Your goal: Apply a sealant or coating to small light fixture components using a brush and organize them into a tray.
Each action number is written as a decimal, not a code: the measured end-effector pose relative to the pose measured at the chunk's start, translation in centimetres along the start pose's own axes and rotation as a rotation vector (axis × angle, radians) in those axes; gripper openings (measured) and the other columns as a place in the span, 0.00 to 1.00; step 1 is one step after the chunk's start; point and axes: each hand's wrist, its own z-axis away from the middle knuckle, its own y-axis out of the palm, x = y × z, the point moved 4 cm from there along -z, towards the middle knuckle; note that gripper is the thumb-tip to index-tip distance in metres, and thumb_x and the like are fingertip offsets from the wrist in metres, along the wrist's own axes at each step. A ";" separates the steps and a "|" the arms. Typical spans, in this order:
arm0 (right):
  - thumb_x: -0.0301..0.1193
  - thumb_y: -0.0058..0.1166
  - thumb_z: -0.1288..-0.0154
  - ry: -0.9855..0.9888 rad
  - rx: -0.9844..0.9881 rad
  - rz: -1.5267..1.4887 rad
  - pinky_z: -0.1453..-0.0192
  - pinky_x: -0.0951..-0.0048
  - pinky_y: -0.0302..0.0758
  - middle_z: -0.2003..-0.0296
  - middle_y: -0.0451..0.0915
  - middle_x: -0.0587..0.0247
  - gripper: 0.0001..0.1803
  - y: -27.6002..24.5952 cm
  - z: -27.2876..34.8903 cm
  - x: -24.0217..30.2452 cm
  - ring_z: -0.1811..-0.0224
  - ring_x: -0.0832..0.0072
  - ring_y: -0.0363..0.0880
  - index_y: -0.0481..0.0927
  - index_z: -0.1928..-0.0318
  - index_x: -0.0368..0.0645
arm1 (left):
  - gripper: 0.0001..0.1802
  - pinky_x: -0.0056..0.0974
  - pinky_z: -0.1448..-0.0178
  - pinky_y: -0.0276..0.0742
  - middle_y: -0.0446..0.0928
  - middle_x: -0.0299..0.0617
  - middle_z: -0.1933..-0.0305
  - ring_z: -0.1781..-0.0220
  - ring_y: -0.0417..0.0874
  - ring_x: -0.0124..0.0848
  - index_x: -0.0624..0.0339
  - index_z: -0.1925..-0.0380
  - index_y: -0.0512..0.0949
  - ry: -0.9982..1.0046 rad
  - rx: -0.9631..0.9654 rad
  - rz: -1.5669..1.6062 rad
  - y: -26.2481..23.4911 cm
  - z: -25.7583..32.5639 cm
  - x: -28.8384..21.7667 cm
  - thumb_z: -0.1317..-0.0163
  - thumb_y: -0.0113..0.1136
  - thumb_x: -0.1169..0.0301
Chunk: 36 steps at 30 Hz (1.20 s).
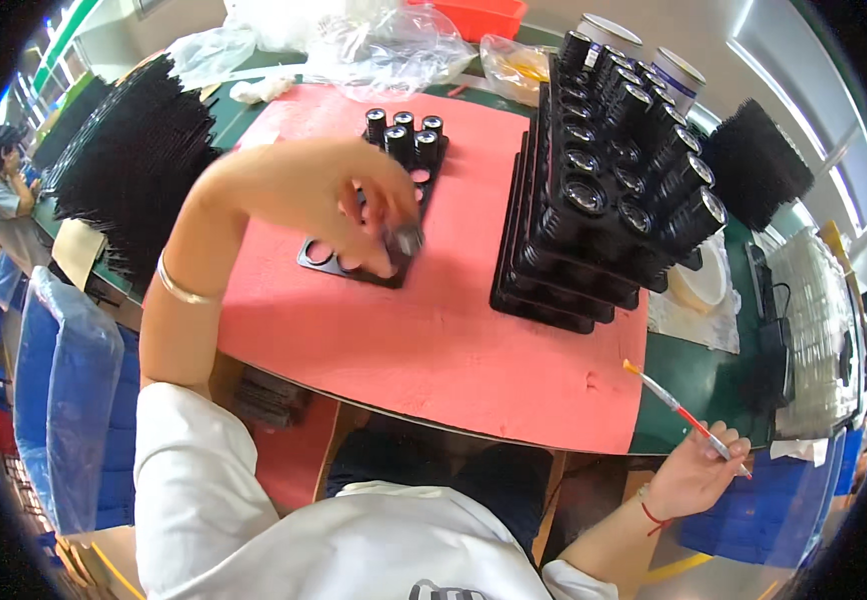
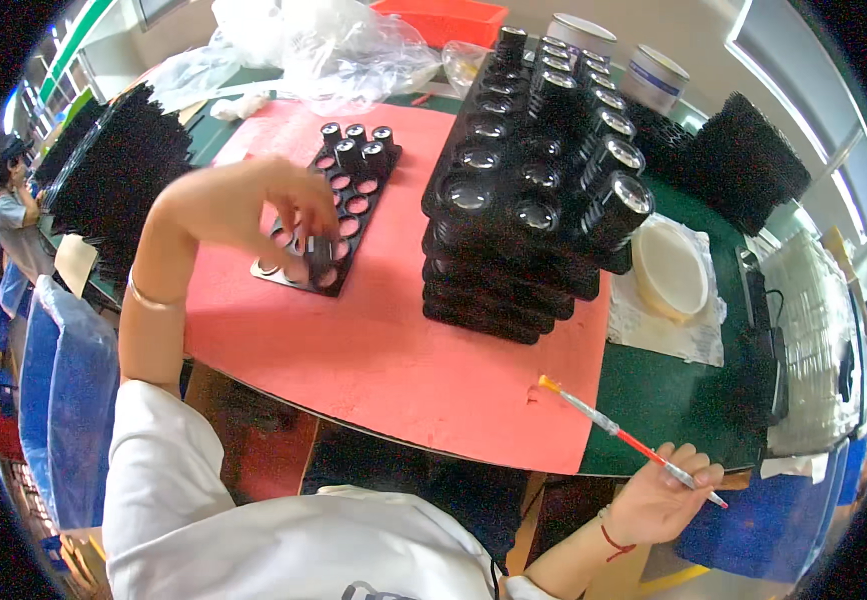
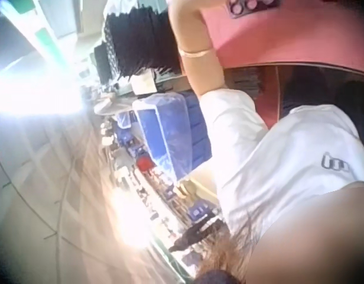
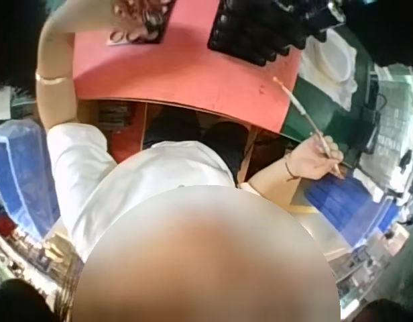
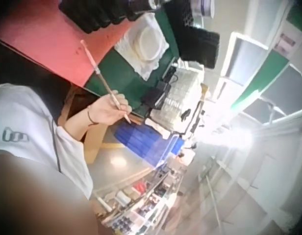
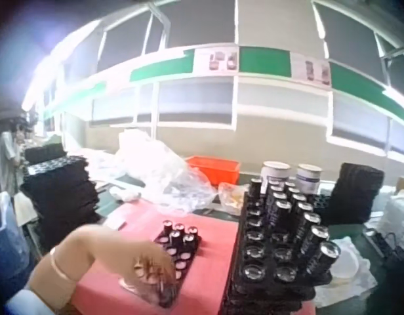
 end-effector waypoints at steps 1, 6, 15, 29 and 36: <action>0.31 0.40 0.35 0.010 0.017 -0.015 0.69 0.77 0.50 0.79 0.53 0.72 0.07 0.4 -0.1 -0.3 0.76 0.82 0.51 0.60 0.69 0.45 | 0.18 0.29 0.64 0.71 0.77 0.37 0.71 0.70 0.75 0.25 0.64 0.64 0.76 -0.088 -0.133 -0.096 -1.6 1.2 1.2 0.56 0.67 0.70; 0.32 0.39 0.35 0.004 0.006 -0.034 0.70 0.76 0.49 0.79 0.53 0.72 0.08 0.0 0.2 -0.1 0.76 0.82 0.50 0.60 0.70 0.45 | 0.19 0.30 0.63 0.70 0.78 0.40 0.71 0.68 0.76 0.27 0.64 0.67 0.78 -0.262 -0.587 -0.047 -4.2 -0.2 11.5 0.55 0.67 0.62; 0.32 0.39 0.34 0.005 0.028 -0.022 0.69 0.76 0.50 0.79 0.53 0.71 0.08 0.0 0.1 0.0 0.76 0.82 0.50 0.60 0.70 0.45 | 0.20 0.34 0.64 0.72 0.79 0.45 0.73 0.70 0.78 0.33 0.63 0.68 0.79 -0.413 -0.617 -0.211 -3.1 -1.7 11.0 0.57 0.66 0.58; 0.34 0.42 0.35 0.033 -0.026 -0.029 0.69 0.77 0.54 0.79 0.57 0.70 0.10 -0.4 0.2 0.0 0.76 0.81 0.53 0.61 0.70 0.45 | 0.18 0.31 0.66 0.69 0.74 0.38 0.73 0.73 0.71 0.26 0.61 0.65 0.77 -0.258 -0.911 -0.320 -4.9 -1.1 2.9 0.50 0.62 0.59; 0.34 0.44 0.36 0.045 -0.009 -0.026 0.69 0.76 0.55 0.79 0.60 0.69 0.09 -0.4 0.2 0.2 0.76 0.80 0.56 0.63 0.70 0.44 | 0.26 0.34 0.59 0.72 0.76 0.45 0.66 0.67 0.76 0.30 0.67 0.58 0.75 0.108 -0.869 -0.288 -7.2 -11.4 -1.7 0.50 0.60 0.56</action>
